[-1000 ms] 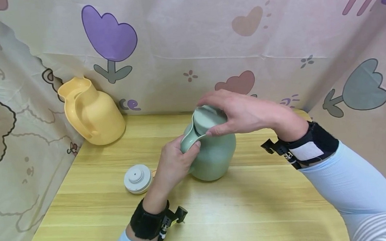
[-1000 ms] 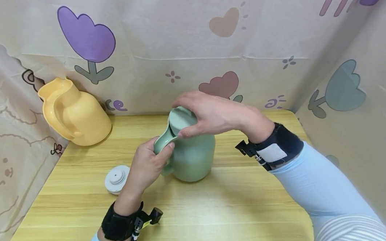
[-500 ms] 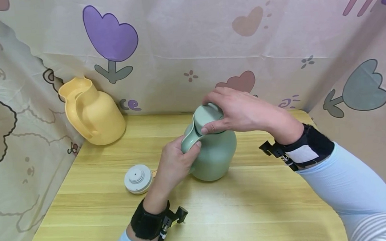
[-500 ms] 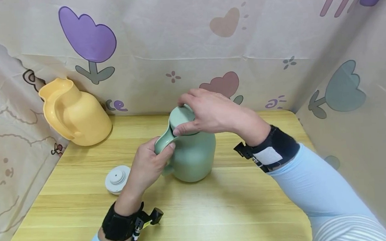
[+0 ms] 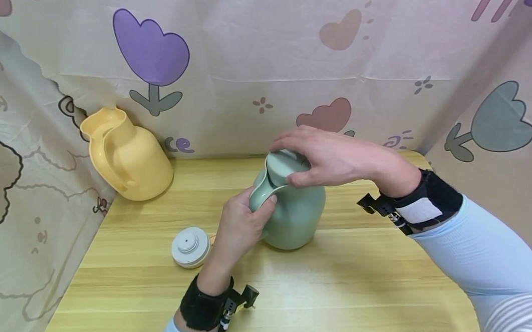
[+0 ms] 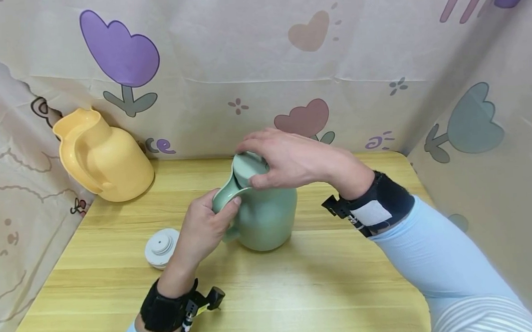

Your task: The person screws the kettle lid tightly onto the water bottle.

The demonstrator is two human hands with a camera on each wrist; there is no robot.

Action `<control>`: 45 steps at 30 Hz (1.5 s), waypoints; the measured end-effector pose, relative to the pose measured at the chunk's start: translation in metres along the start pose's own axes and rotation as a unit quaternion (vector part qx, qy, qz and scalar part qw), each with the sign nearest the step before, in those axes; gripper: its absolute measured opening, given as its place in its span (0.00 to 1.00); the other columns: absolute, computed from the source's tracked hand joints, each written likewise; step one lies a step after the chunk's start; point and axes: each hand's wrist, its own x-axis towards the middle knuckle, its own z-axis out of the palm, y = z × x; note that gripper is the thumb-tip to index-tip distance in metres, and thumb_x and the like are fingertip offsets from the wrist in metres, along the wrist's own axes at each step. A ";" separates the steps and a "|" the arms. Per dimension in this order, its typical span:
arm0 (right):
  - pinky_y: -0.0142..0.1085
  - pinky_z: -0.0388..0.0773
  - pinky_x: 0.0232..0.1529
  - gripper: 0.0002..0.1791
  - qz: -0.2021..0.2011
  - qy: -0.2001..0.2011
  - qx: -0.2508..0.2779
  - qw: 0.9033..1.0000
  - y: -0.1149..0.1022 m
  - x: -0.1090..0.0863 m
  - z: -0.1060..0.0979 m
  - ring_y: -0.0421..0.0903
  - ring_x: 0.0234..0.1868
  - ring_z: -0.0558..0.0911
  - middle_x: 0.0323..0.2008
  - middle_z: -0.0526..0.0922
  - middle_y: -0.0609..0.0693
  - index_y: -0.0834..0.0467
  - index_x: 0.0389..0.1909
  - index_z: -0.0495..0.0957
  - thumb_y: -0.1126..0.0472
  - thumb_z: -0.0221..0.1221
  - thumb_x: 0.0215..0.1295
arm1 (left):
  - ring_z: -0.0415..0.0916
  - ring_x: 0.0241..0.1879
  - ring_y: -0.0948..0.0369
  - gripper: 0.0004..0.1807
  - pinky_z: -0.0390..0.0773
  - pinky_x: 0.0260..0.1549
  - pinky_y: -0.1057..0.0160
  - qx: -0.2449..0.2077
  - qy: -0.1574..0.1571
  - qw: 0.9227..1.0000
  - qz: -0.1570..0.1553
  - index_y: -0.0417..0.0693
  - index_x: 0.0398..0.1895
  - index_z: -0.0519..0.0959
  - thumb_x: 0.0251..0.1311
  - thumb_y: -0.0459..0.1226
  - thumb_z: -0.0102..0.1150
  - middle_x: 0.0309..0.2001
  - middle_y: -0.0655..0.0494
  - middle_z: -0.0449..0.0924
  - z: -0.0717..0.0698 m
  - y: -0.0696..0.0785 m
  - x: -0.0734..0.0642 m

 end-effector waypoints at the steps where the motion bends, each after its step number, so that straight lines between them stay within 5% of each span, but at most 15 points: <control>1: 0.44 0.74 0.60 0.31 0.009 0.005 -0.005 1.000 0.000 0.001 0.000 0.47 0.63 0.74 0.65 0.78 0.47 0.50 0.67 0.76 0.48 0.69 0.64 | 0.78 0.39 0.54 0.09 0.82 0.40 0.55 0.001 0.001 1.000 0.001 0.47 0.40 0.84 0.69 0.44 0.65 0.34 0.52 0.80 0.000 0.000 0.000; 9: 0.45 0.76 0.50 0.38 0.095 0.031 -0.045 0.994 -0.004 0.005 0.004 0.49 0.52 0.78 0.53 0.78 0.48 0.48 0.64 0.77 0.31 0.70 0.60 | 0.75 0.34 0.54 0.10 0.76 0.32 0.58 0.010 0.004 1.000 0.006 0.47 0.37 0.82 0.69 0.44 0.65 0.27 0.54 0.72 0.000 -0.001 0.000; 21: 0.42 0.75 0.54 0.32 0.025 0.016 0.005 1.000 -0.007 0.005 0.001 0.46 0.56 0.76 0.59 0.80 0.44 0.51 0.65 0.78 0.44 0.72 0.64 | 0.76 0.35 0.54 0.09 0.78 0.34 0.58 0.008 0.008 1.000 0.005 0.47 0.39 0.83 0.69 0.44 0.65 0.30 0.53 0.77 -0.001 -0.002 -0.001; 33: 0.44 0.75 0.49 0.35 0.084 0.048 -0.043 0.994 -0.005 0.009 0.007 0.48 0.51 0.77 0.51 0.80 0.46 0.48 0.59 0.80 0.30 0.70 0.60 | 0.72 0.29 0.56 0.11 0.74 0.27 0.59 0.012 0.011 1.000 0.012 0.48 0.33 0.81 0.68 0.44 0.66 0.24 0.56 0.71 -0.001 -0.003 0.000; 40: 0.48 0.71 0.67 0.35 0.009 -0.004 0.065 0.998 0.012 -0.004 0.000 0.45 0.67 0.73 0.70 0.74 0.45 0.49 0.75 0.70 0.45 0.67 0.71 | 0.74 0.32 0.55 0.10 0.77 0.30 0.58 0.007 0.006 1.000 0.003 0.48 0.35 0.82 0.68 0.44 0.66 0.27 0.53 0.74 -0.001 -0.002 0.000; 45: 0.52 0.67 0.73 0.39 0.008 -0.054 0.123 0.991 0.024 -0.012 -0.006 0.44 0.75 0.68 0.78 0.66 0.41 0.44 0.80 0.63 0.58 0.65 0.70 | 0.76 0.35 0.54 0.09 0.79 0.33 0.58 0.001 0.004 1.000 -0.002 0.47 0.36 0.83 0.68 0.44 0.66 0.32 0.51 0.78 -0.001 -0.001 0.000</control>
